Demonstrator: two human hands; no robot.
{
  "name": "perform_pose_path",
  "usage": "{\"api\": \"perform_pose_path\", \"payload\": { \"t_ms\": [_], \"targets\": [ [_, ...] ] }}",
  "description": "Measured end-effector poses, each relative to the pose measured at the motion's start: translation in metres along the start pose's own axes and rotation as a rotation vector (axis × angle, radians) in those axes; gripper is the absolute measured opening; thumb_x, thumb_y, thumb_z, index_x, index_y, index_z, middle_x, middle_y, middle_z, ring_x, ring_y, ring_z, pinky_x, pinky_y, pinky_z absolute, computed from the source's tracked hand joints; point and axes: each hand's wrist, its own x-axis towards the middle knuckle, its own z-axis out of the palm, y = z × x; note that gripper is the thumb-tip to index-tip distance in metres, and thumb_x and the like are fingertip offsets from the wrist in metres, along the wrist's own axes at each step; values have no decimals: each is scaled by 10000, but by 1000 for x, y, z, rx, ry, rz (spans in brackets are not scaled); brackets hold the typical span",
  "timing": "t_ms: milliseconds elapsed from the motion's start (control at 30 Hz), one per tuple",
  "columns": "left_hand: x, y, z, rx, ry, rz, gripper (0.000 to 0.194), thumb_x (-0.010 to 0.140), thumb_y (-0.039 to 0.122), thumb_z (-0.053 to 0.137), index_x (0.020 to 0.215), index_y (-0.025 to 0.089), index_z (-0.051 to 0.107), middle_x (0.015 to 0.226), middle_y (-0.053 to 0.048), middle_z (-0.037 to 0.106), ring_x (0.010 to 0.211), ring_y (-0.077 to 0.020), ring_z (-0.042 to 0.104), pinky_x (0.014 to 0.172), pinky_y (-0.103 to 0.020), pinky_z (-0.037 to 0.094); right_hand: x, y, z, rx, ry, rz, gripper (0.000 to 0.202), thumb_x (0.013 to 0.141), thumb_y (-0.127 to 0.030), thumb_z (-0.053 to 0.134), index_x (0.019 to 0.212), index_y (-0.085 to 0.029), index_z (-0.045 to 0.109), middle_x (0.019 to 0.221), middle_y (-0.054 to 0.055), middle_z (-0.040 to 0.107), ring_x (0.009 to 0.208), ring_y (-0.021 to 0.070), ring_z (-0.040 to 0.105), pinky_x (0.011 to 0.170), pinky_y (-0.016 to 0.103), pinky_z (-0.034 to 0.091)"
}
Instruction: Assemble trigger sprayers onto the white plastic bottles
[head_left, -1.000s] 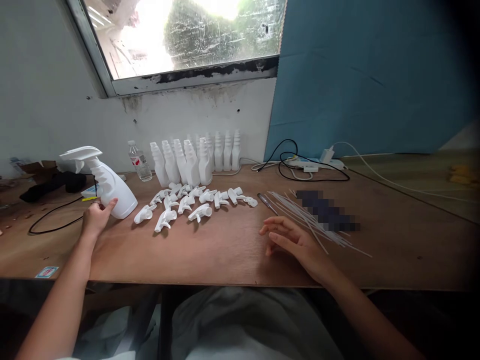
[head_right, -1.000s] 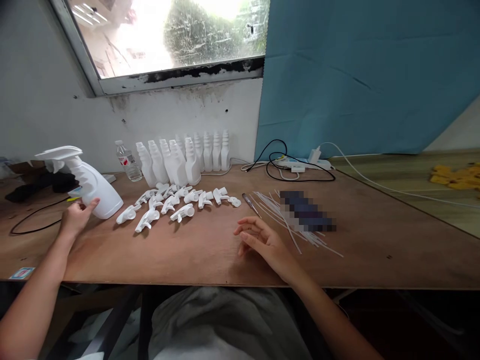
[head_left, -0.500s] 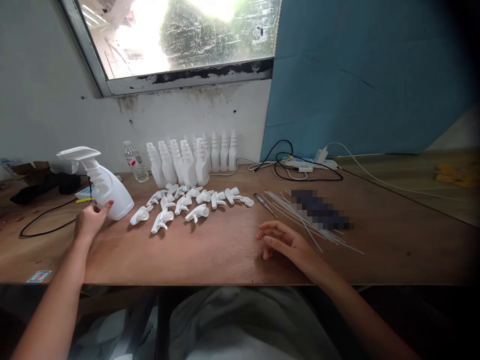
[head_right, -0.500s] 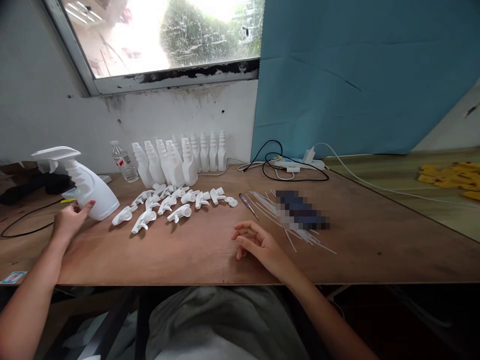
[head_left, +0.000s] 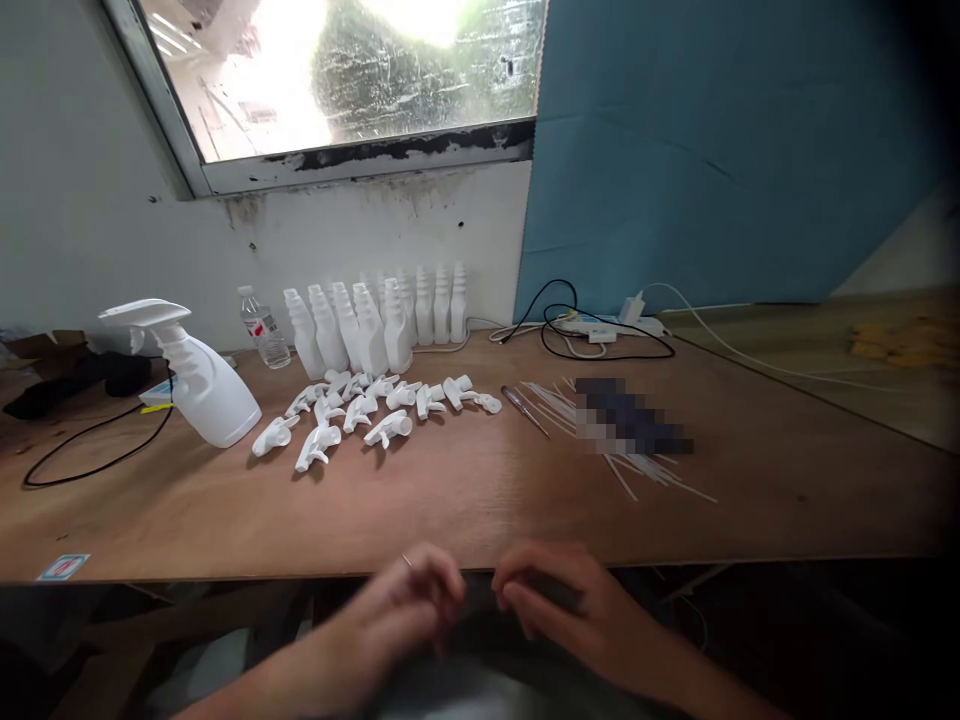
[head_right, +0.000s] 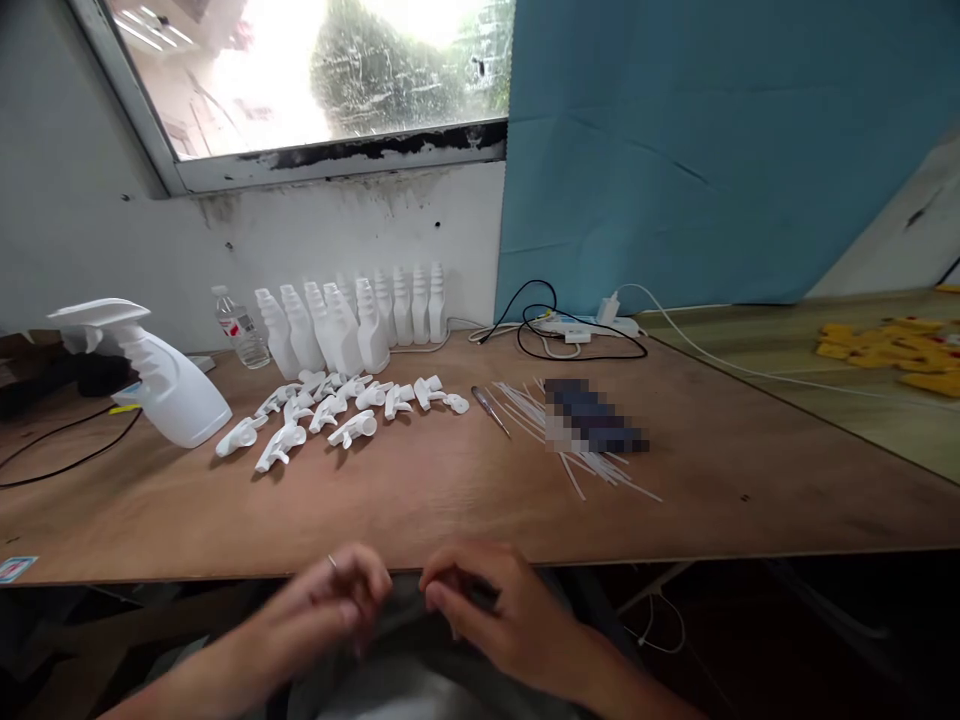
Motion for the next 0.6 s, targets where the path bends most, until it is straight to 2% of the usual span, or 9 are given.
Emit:
{"api": "perform_pose_path", "payload": {
  "t_ms": [33,67,133,267,367,467,600],
  "targets": [
    [2,-10,17,-14,-149,-91,271,852,370,615,980,137,559,878,-45,522,760,-116,492,732,-255,411,-6,-2,3,-54,-3,-33,215,928,-326,519,865,-160,639,668,-2,597,597,93,561,628,220,434],
    [4,-19,30,-31,-241,-121,298,875,404,600,990,134,543,898,-50,526,777,-109,489,747,-249,398,-11,-3,6,-100,-10,-62,188,924,-303,524,877,-163,641,688,0,608,620,95,567,643,218,435],
    [9,-35,40,-89,-310,-128,354,869,447,614,988,136,496,884,-49,543,757,-100,493,717,-236,387,-18,1,8,-157,-53,-97,141,899,-278,563,877,-164,643,743,10,623,680,104,577,669,217,440],
    [21,-62,31,-133,-205,-163,415,811,385,698,995,160,401,797,-20,598,606,-72,506,582,-201,385,-18,21,9,-148,-149,-91,168,850,-303,656,947,-171,693,857,40,630,791,128,592,722,226,465],
    [25,-75,23,-112,-163,-189,430,781,311,721,973,178,361,749,-1,641,519,-54,502,513,-171,375,-15,31,10,-90,-191,-97,216,869,-307,644,1043,-198,711,918,57,645,843,136,611,771,240,485],
    [26,-77,22,-118,-137,-201,447,757,285,737,959,188,350,738,1,663,501,-55,519,482,-154,386,-13,30,9,-55,-227,-131,226,869,-319,645,1054,-214,724,941,63,653,859,141,622,785,244,494],
    [26,-71,24,-101,-110,-157,486,768,352,741,1016,185,358,717,-5,649,522,-68,531,494,-163,423,-14,25,8,-74,-240,-195,234,884,-312,624,1070,-203,714,928,61,672,837,137,632,774,234,488]
  ]
}}
